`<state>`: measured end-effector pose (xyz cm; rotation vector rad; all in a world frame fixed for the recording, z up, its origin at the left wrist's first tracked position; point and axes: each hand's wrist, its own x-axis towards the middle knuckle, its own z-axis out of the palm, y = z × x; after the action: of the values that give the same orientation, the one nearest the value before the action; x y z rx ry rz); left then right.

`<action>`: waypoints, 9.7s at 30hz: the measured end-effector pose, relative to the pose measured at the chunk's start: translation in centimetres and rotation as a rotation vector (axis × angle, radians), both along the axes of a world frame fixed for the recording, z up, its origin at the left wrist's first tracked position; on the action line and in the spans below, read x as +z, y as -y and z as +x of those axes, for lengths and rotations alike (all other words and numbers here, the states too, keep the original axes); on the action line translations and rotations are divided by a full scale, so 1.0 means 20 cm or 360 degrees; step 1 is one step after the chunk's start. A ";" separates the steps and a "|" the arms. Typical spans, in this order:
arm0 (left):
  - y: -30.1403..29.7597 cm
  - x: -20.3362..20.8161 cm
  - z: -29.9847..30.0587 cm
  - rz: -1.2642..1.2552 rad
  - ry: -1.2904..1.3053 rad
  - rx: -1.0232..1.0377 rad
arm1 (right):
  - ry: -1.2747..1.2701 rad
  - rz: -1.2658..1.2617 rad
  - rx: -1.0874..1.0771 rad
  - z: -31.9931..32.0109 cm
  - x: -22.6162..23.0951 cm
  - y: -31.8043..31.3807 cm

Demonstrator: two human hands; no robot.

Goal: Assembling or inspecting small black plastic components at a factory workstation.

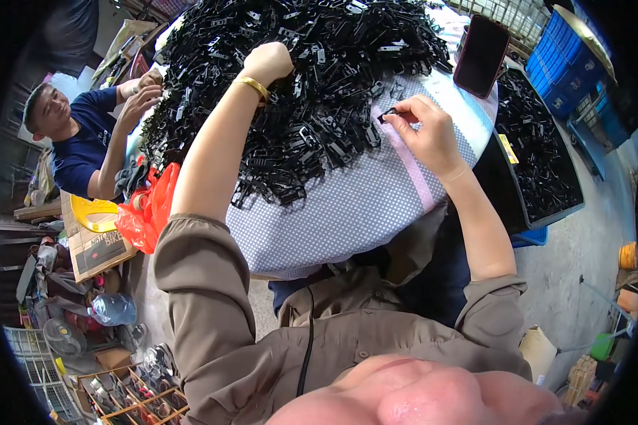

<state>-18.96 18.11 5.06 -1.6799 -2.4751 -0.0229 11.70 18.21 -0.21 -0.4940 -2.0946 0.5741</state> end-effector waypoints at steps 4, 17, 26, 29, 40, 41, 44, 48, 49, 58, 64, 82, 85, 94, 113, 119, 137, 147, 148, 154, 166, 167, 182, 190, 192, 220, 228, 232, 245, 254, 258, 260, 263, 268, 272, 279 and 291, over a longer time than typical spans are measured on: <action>-0.02 0.07 0.02 -0.0294 0.0265 -0.0113 | -0.0026 0.0051 0.0016 0.02 -0.01 -0.01; 0.48 0.10 0.30 0.0806 0.1954 -0.0642 | -0.0286 -0.0991 0.0219 0.04 0.09 0.11; 0.67 -0.09 0.67 0.0825 0.2155 -0.0828 | -0.0504 -0.2010 0.0741 -0.02 0.09 0.22; 0.69 -0.11 0.66 0.0829 0.1821 -0.0770 | -0.0509 -0.1971 0.0751 -0.04 0.08 0.26; 0.73 -0.08 0.64 0.0453 0.3239 -0.0428 | -0.0261 -0.0766 0.0435 -0.03 0.09 0.28; 0.73 -0.09 0.64 0.0460 0.3275 -0.0368 | -0.0313 -0.0657 0.0402 -0.03 0.08 0.28; 0.75 -0.09 0.66 0.0524 0.3251 -0.0294 | -0.0384 -0.0909 0.0349 -0.04 0.10 0.29; 0.75 -0.10 0.70 0.0651 0.3139 -0.0283 | -0.0368 -0.0725 0.0213 -0.04 0.08 0.27; 0.75 -0.10 0.71 0.0649 0.3139 -0.0282 | -0.0324 -0.0752 0.0223 -0.04 0.07 0.27; 0.75 -0.10 0.74 0.0779 0.2911 -0.0271 | -0.0307 -0.1131 0.0279 -0.03 0.10 0.27; 0.75 -0.12 0.74 0.0742 0.2874 -0.0274 | -0.0307 -0.1166 0.0296 -0.04 0.12 0.28; 0.76 -0.11 0.76 0.0796 0.2819 -0.0234 | -0.0157 -0.0503 0.0157 -0.06 0.09 0.32; 0.76 -0.11 0.76 0.0877 0.2722 -0.0268 | -0.0146 -0.0427 0.0135 -0.06 0.09 0.33; 0.78 -0.05 0.68 0.0645 0.2631 -0.0482 | 0.0024 -0.0208 0.0009 -0.05 0.11 0.30; 0.75 -0.14 0.64 0.0569 0.3627 -0.0202 | 0.1172 0.0143 -0.0787 -0.46 0.12 -0.29; 0.76 -0.15 0.63 0.0615 0.3664 -0.0134 | 0.0204 0.0121 -0.0166 -0.28 0.15 -0.22; 0.79 -0.13 0.69 0.0609 0.3082 -0.0198 | 0.0424 0.0510 0.0343 -0.05 0.25 0.32; 0.79 -0.14 0.69 0.0650 0.2907 -0.0434 | 0.0306 0.0474 0.0425 -0.08 0.21 0.34; 0.79 -0.13 0.69 0.0651 0.2950 -0.0464 | 0.0250 0.0247 0.0467 -0.08 0.20 0.32; 0.81 -0.07 0.66 0.0664 0.2510 -0.0682 | 0.0155 -0.1247 0.0844 -0.02 0.14 0.22; 0.95 -0.06 0.88 0.0036 0.1878 -0.1803 | 0.0208 -0.0560 0.0239 -0.03 0.10 0.05; 0.96 -0.09 0.91 0.0010 0.1675 -0.1975 | 0.0299 -0.0323 0.0140 -0.06 0.11 0.10; 0.42 0.02 0.12 0.0468 -0.0135 -0.0248 | 0.0412 0.0412 -0.0033 -0.07 0.02 0.16; 0.27 0.02 0.08 -0.0113 -0.0367 0.0202 | 0.0376 0.0370 -0.0007 -0.09 -0.01 0.10; 0.27 -0.04 0.11 0.0059 -0.0454 0.0179 | 0.0422 0.0423 -0.0071 -0.07 0.00 0.10; 0.83 -0.16 0.75 0.0290 0.0690 -0.1310 | 0.0267 -0.0669 -0.0230 0.03 0.01 -0.08; 0.83 -0.22 0.80 0.0553 0.0764 -0.1210 | 0.0294 -0.1192 0.0043 0.03 0.04 -0.08; 0.80 -0.14 0.80 0.0788 0.1534 -0.0913 | 0.0270 -0.0955 0.0058 0.06 0.01 -0.07; 0.74 -0.08 0.68 0.0306 0.2620 -0.0431 | -0.0071 -0.1579 0.0687 -0.03 0.05 0.12; 0.76 -0.11 0.71 0.0337 0.2440 -0.0477 | -0.0422 -0.1523 0.0661 -0.06 0.01 0.17; 0.75 -0.11 0.70 0.0247 0.2569 -0.0371 | -0.0518 -0.1780 0.0664 -0.07 0.04 0.21; 0.74 -0.13 0.68 0.0278 0.2622 -0.0212 | -0.0511 -0.1638 0.0649 -0.08 0.05 0.23; 0.74 -0.12 0.68 0.0415 0.2678 -0.0096 | -0.0578 -0.1366 0.0575 -0.08 0.08 0.25; 0.72 -0.11 0.61 0.0559 0.2951 0.0054 | -0.0464 -0.1153 0.0356 -0.02 0.10 0.22; 0.72 -0.12 0.63 0.0723 0.3103 0.0158 | -0.0239 -0.1402 0.0314 -0.07 0.09 0.26; 0.73 -0.12 0.65 0.0832 0.3193 -0.0013 | -0.0478 -0.1663 0.0197 -0.09 0.05 0.26; 0.73 -0.12 0.67 0.0761 0.3134 -0.0119 | -0.0526 -0.1429 0.0214 -0.12 0.03 0.27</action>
<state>-5.52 3.57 2.67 -1.5069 -2.4011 -3.1740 9.37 12.72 0.39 -0.6895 -1.4765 1.5741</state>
